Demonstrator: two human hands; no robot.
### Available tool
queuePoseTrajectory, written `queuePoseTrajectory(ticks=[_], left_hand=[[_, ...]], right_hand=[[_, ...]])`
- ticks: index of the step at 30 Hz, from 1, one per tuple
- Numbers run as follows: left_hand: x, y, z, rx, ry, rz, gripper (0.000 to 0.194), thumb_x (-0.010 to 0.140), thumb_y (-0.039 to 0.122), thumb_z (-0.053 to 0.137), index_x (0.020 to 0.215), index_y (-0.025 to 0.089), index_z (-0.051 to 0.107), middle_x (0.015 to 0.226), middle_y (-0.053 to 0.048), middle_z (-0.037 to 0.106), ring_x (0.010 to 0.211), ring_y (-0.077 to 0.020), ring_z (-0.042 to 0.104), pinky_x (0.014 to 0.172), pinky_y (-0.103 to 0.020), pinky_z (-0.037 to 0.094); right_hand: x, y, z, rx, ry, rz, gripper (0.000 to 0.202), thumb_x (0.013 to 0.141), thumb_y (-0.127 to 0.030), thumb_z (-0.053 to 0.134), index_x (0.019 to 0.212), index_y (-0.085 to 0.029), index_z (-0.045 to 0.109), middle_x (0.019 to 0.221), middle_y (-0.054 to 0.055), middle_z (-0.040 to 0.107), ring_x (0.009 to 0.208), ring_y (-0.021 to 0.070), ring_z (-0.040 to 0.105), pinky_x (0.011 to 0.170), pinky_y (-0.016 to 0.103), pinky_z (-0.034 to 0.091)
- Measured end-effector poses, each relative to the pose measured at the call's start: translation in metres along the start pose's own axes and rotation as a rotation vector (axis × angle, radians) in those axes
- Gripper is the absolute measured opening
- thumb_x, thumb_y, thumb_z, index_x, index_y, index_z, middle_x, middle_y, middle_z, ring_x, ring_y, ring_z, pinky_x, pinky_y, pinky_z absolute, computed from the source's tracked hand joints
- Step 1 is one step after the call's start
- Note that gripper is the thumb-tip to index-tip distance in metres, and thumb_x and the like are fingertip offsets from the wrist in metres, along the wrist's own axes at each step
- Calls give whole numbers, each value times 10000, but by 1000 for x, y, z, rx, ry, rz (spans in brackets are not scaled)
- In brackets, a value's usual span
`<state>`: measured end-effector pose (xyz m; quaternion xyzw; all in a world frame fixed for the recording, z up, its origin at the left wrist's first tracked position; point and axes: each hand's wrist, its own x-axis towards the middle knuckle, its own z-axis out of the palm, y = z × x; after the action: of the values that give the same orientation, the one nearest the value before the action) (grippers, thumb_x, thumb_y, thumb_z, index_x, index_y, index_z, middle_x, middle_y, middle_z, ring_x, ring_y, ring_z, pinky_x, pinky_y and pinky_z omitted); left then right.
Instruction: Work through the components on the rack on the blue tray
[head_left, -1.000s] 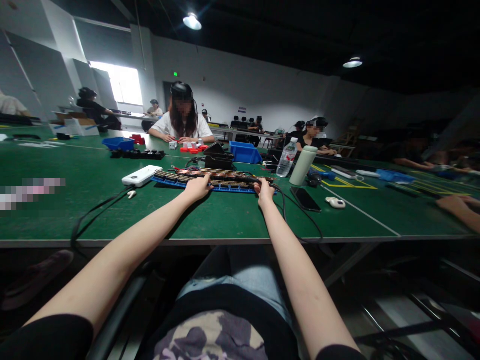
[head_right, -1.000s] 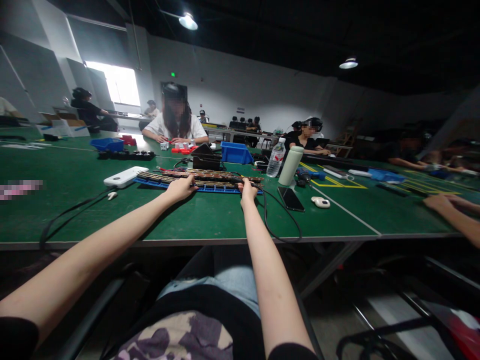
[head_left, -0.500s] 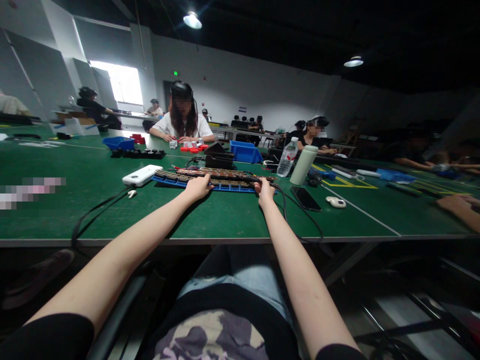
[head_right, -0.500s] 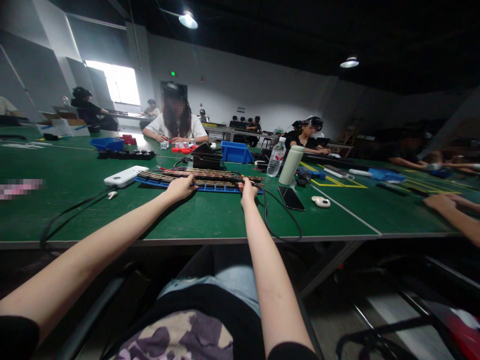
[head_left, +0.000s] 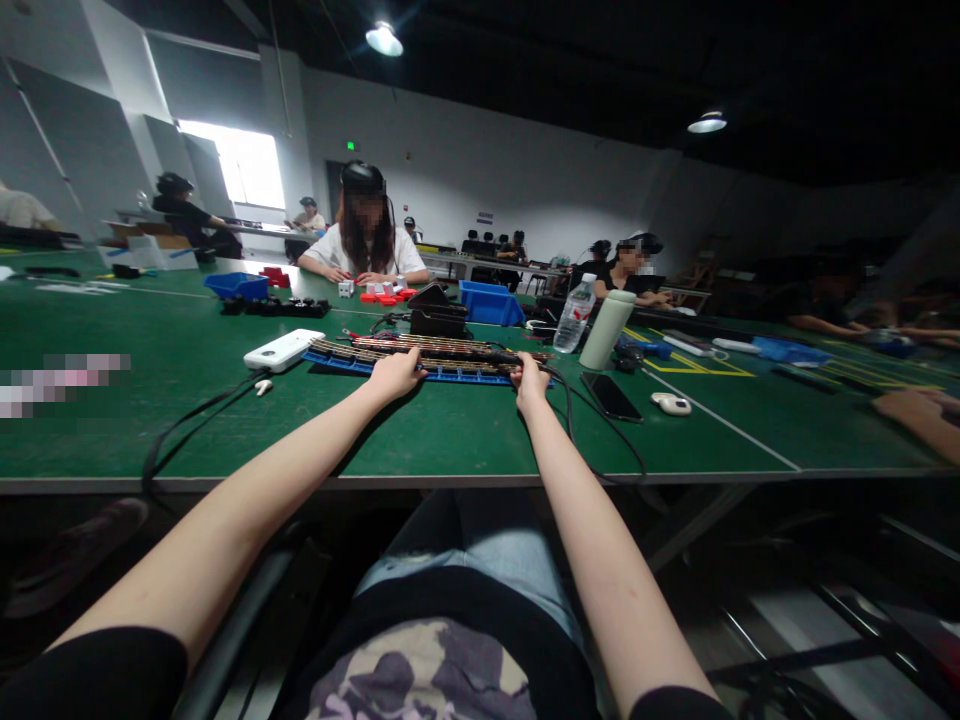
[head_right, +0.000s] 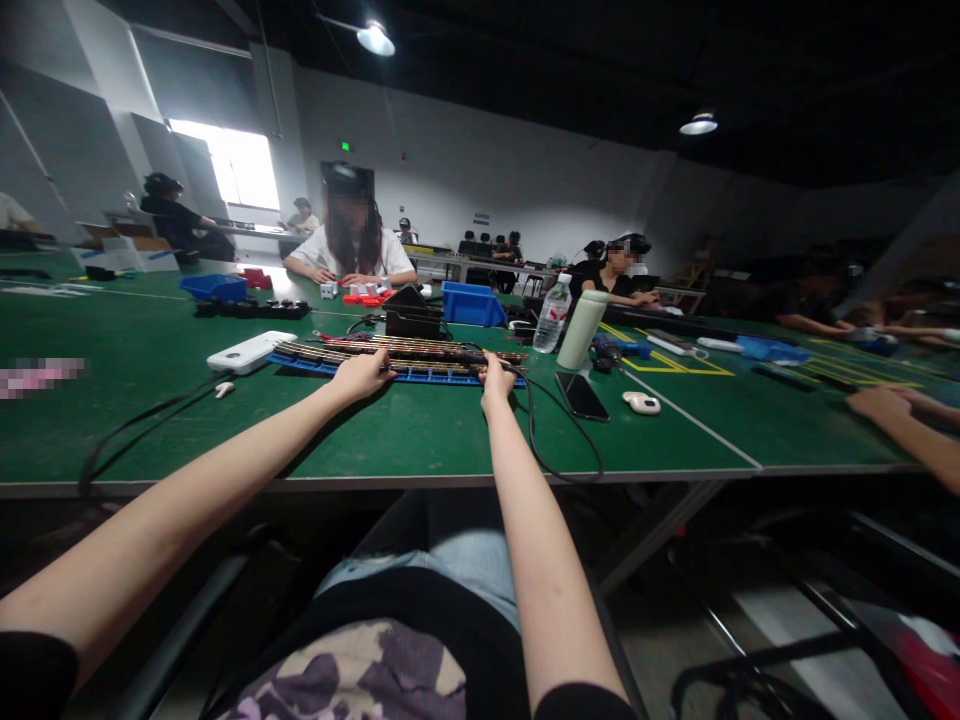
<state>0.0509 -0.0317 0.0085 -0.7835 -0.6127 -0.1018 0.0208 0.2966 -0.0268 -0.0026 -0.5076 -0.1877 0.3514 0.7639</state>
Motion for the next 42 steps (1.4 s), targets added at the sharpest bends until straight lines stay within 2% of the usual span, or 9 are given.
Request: queuePoseTrajectory(ticks=[3, 9, 14, 18, 26, 31, 35, 42], left_hand=[[0, -1, 1, 0, 7, 3, 377, 1077, 416, 520, 1390, 219, 595, 1361, -168, 764, 1283, -331, 724, 1046, -410, 550], [0, -1, 1, -8, 4, -5, 386, 1076, 416, 523, 1402, 222, 594, 1361, -168, 763, 1285, -342, 721, 1047, -425, 552], [0, 0, 0, -21, 5, -9, 380, 1077, 408, 529, 1400, 219, 597, 1359, -172, 763, 1284, -346, 721, 1047, -431, 551], [0, 0, 0, -13, -2, -3, 382, 1082, 410, 522, 1401, 213, 595, 1374, -175, 756, 1292, -344, 719, 1053, -428, 551], [0, 0, -1, 3, -1, 3, 390, 1092, 404, 513, 1418, 201, 585, 1370, -180, 758, 1291, -346, 721, 1048, -417, 552], [0, 1, 0, 5, 3, -2, 384, 1091, 405, 526, 1408, 199, 592, 1367, -177, 759, 1296, -338, 719, 1046, -403, 549], [0, 1, 0, -2, -2, -7, 388, 1092, 407, 529, 1410, 196, 594, 1368, -182, 757, 1289, -344, 722, 1038, -410, 552], [0, 1, 0, 1, 1, 3, 389, 1094, 405, 524, 1412, 189, 589, 1359, -188, 760, 1286, -348, 722, 1038, -422, 552]], right_hand=[[0, 0, 1, 16, 4, -1, 275, 787, -191, 806, 728, -223, 539, 491, -107, 482, 414, 63, 447, 397, 126, 423], [-2, -3, 1, 30, -19, 1, 293, 789, -114, 774, 696, -214, 515, 517, -100, 510, 434, 42, 462, 455, 108, 445], [-4, -5, 1, 50, -20, -34, 243, 817, -79, 730, 710, -204, 552, 531, -93, 532, 449, 43, 482, 476, 109, 450], [-4, -5, 1, 33, -27, -64, 238, 782, -88, 780, 726, -202, 578, 540, -93, 553, 465, 55, 504, 478, 125, 457], [8, 7, -2, -64, -5, -203, 136, 869, -171, 735, 768, -189, 644, 532, -88, 583, 489, 73, 537, 519, 150, 455], [20, 17, -6, -191, 18, -266, 281, 892, -303, 772, 671, -212, 622, 510, -65, 592, 514, 114, 567, 590, 214, 509], [25, 20, -7, -248, 35, -272, 416, 938, -348, 737, 569, -218, 596, 492, -35, 596, 529, 132, 579, 656, 254, 524], [23, 20, -7, -276, 48, -258, 434, 948, -358, 715, 557, -240, 569, 460, -30, 576, 515, 151, 597, 642, 264, 535]])
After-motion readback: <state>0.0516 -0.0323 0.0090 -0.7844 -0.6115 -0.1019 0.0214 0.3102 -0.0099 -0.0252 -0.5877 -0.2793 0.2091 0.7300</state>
